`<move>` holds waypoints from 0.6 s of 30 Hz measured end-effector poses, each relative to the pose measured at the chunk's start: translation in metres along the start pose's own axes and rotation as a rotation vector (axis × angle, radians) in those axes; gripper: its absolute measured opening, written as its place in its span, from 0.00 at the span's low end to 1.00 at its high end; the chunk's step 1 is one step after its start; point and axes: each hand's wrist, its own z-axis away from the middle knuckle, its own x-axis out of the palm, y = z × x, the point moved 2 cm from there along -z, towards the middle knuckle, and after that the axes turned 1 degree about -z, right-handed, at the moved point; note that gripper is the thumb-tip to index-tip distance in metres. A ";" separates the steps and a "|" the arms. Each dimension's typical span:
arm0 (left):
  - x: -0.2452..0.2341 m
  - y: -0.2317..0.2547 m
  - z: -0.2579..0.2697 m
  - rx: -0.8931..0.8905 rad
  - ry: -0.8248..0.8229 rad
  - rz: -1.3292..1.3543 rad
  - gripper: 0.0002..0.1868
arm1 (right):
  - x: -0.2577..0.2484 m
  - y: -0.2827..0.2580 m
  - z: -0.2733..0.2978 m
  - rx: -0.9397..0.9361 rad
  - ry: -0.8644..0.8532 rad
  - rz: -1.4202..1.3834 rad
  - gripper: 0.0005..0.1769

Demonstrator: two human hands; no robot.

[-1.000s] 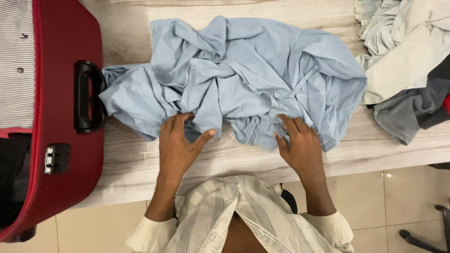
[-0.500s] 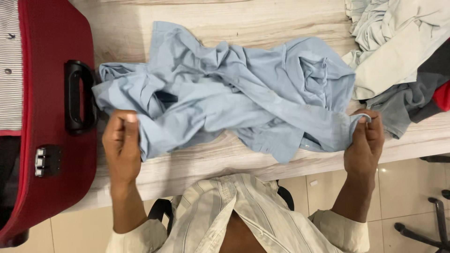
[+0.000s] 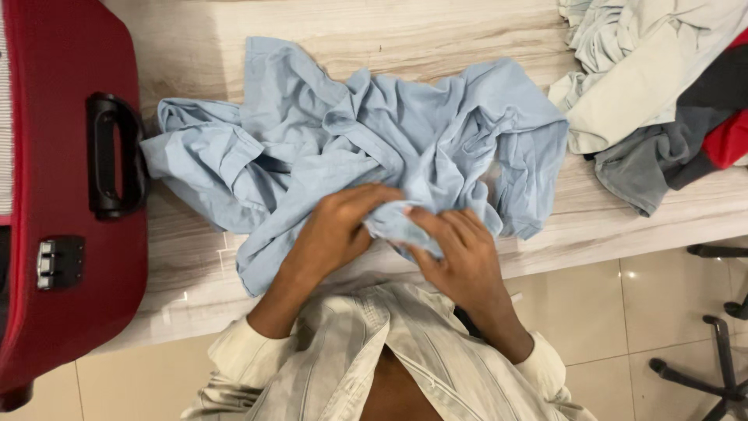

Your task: The person buttons a shirt by hand on a wooden surface next to a suitcase.

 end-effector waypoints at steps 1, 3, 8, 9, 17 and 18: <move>-0.004 -0.004 0.006 -0.127 0.072 0.063 0.26 | -0.003 0.007 0.003 0.116 -0.019 0.184 0.33; -0.018 -0.007 0.014 -0.128 0.114 0.018 0.24 | -0.010 0.027 0.008 0.186 0.110 0.306 0.30; -0.036 0.005 0.034 -0.292 0.148 -0.094 0.21 | -0.019 0.073 0.036 0.411 0.235 0.370 0.31; -0.034 0.007 0.036 -0.273 0.104 -0.120 0.20 | -0.020 0.083 0.043 0.424 0.251 0.356 0.32; 0.030 0.025 0.023 0.078 -0.030 -0.165 0.15 | -0.069 0.175 0.046 0.551 0.603 -0.060 0.20; 0.031 0.031 0.019 0.180 0.085 -0.158 0.11 | -0.079 0.179 0.036 0.532 0.604 -0.041 0.20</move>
